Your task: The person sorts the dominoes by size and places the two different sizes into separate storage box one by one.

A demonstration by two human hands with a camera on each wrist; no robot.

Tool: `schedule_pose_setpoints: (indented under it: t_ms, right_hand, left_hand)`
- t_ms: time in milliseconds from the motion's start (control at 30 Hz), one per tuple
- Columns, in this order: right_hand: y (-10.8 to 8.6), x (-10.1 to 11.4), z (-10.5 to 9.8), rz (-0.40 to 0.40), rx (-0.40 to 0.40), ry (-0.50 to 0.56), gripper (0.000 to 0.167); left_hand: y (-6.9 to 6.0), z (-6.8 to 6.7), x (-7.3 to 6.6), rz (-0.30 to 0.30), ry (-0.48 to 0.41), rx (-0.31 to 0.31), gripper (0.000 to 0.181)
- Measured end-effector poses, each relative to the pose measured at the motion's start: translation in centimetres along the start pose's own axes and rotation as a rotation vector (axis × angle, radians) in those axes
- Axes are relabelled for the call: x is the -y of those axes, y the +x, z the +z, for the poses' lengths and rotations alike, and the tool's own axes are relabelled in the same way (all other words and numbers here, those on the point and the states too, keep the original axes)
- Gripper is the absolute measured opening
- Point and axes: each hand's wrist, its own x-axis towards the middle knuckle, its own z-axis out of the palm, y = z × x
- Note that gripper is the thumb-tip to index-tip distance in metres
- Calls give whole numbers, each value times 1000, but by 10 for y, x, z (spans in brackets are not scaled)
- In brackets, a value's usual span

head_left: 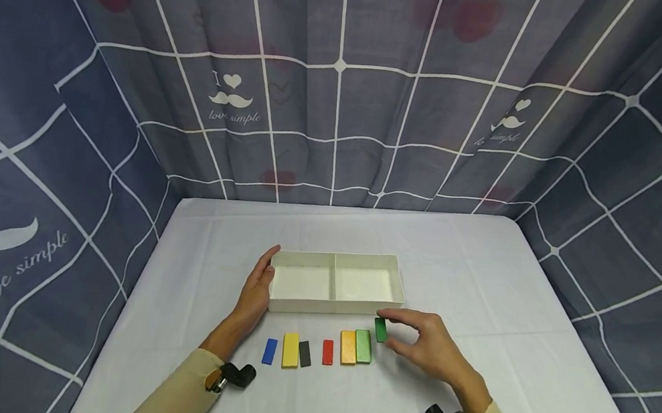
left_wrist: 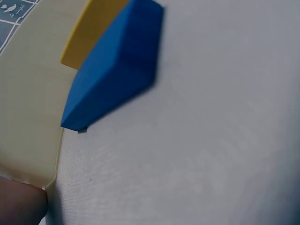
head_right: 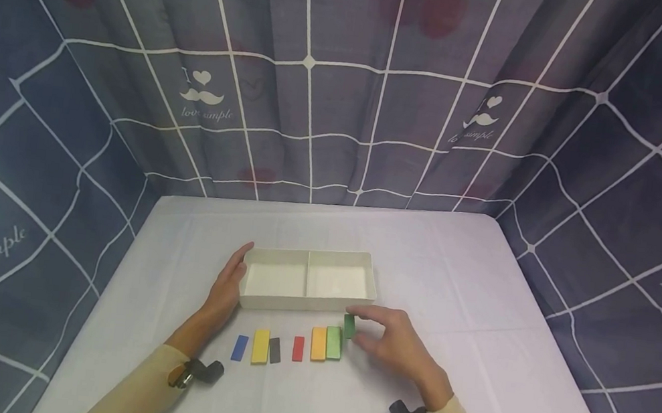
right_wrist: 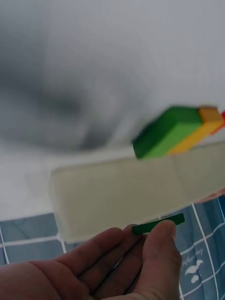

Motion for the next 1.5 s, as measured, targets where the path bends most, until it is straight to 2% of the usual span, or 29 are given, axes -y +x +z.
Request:
schedule_pose_setpoints:
  t_ms: [133,367,667,1133,1500]
  right_hand:
    - [9,2,-11,-18,-16,9,59]
    - [25,3,-23,-71,-24,-40,58]
    - [42,4,-29,-21,-4,-81,57]
    - [77,-9,-29,-8,12,-76,51]
    - [102,-19,-10,20,95,-25,51]
  left_hand:
    - [1,-1,0,3,-5,1,52]
    - [0,0,-2,-3,14,3,52]
    - [-1,0,-2,-12,18,1,52]
    - [1,0,-2,1,2,0,52]
    - [0,0,-3,-2,-2,-7,52]
